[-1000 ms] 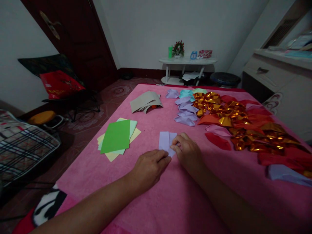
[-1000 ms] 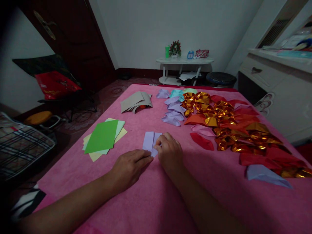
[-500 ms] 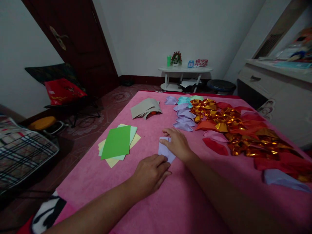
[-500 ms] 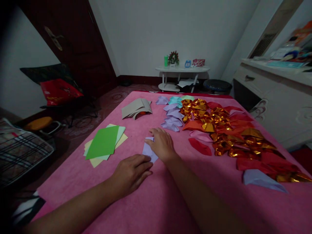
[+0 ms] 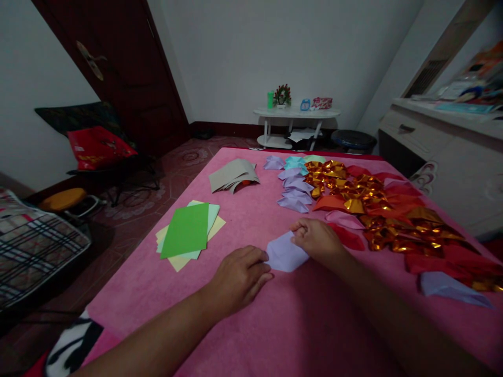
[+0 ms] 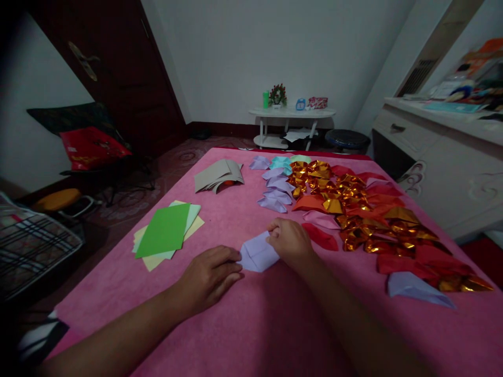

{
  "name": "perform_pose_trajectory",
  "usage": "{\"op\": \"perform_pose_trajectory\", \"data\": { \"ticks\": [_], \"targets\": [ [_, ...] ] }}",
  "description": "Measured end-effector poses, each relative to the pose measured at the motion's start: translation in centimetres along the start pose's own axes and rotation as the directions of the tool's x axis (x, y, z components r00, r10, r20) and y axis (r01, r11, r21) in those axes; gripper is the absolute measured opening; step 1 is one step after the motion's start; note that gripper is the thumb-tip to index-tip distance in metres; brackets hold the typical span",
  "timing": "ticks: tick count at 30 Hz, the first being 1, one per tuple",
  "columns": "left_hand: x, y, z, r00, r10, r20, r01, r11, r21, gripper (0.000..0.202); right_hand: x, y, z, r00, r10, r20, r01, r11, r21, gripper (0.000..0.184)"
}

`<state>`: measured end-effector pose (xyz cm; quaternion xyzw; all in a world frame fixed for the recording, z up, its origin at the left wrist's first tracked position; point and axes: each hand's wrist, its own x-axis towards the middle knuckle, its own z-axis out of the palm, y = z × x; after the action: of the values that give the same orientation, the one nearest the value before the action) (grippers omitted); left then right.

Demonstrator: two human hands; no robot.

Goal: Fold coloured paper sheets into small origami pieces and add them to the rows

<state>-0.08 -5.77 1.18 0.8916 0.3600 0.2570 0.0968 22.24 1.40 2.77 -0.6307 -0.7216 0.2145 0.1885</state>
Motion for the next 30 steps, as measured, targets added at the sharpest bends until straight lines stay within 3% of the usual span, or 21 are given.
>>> {"op": "perform_pose_trajectory", "data": {
  "ticks": [3,7,13,16,19,23,25,27,30],
  "targets": [
    [0.7,0.0,0.1,0.998,-0.061,-0.014,0.06,0.996,-0.063,0.022,-2.6,0.8,-0.7,0.994,0.105,0.018,-0.105,0.994,0.019,0.012],
    [1.9,-0.2,0.5,0.98,-0.197,-0.031,0.191,0.972,-0.138,0.017,-4.9,0.9,-0.7,0.995,0.081,-0.05,-0.08,0.997,0.024,0.005],
    [3.2,-0.5,0.6,0.922,-0.38,0.077,0.387,0.911,-0.141,0.021,-5.2,0.7,-0.5,0.995,0.082,-0.056,-0.081,0.997,0.005,0.007],
    [3.6,-0.6,0.3,0.888,-0.444,0.124,0.457,0.881,-0.12,0.031,-4.9,0.9,-0.3,0.995,0.09,-0.034,-0.087,0.992,0.09,0.012],
    [3.9,-0.7,0.0,0.886,-0.431,0.173,0.45,0.888,-0.093,0.03,-4.8,1.1,0.0,0.994,0.103,-0.036,-0.092,0.97,0.227,0.011],
    [3.9,-0.7,0.2,0.922,-0.353,0.159,0.37,0.924,-0.094,0.02,-5.3,1.3,0.5,0.991,0.06,-0.12,-0.012,0.93,0.366,0.015],
    [3.7,-0.6,0.7,0.944,-0.315,0.1,0.328,0.933,-0.148,0.018,-5.6,1.2,0.4,0.984,0.013,-0.178,0.046,0.945,0.323,0.015],
    [3.5,-0.6,1.1,0.946,-0.318,0.054,0.323,0.922,-0.214,0.019,-5.9,0.9,0.2,0.961,-0.084,-0.263,0.133,0.976,0.173,0.016],
    [3.5,-0.4,1.6,0.931,-0.362,0.049,0.361,0.89,-0.279,0.021,-6.1,-0.2,-0.2,0.869,-0.319,-0.378,0.294,0.948,-0.122,0.01]
  ]
}}
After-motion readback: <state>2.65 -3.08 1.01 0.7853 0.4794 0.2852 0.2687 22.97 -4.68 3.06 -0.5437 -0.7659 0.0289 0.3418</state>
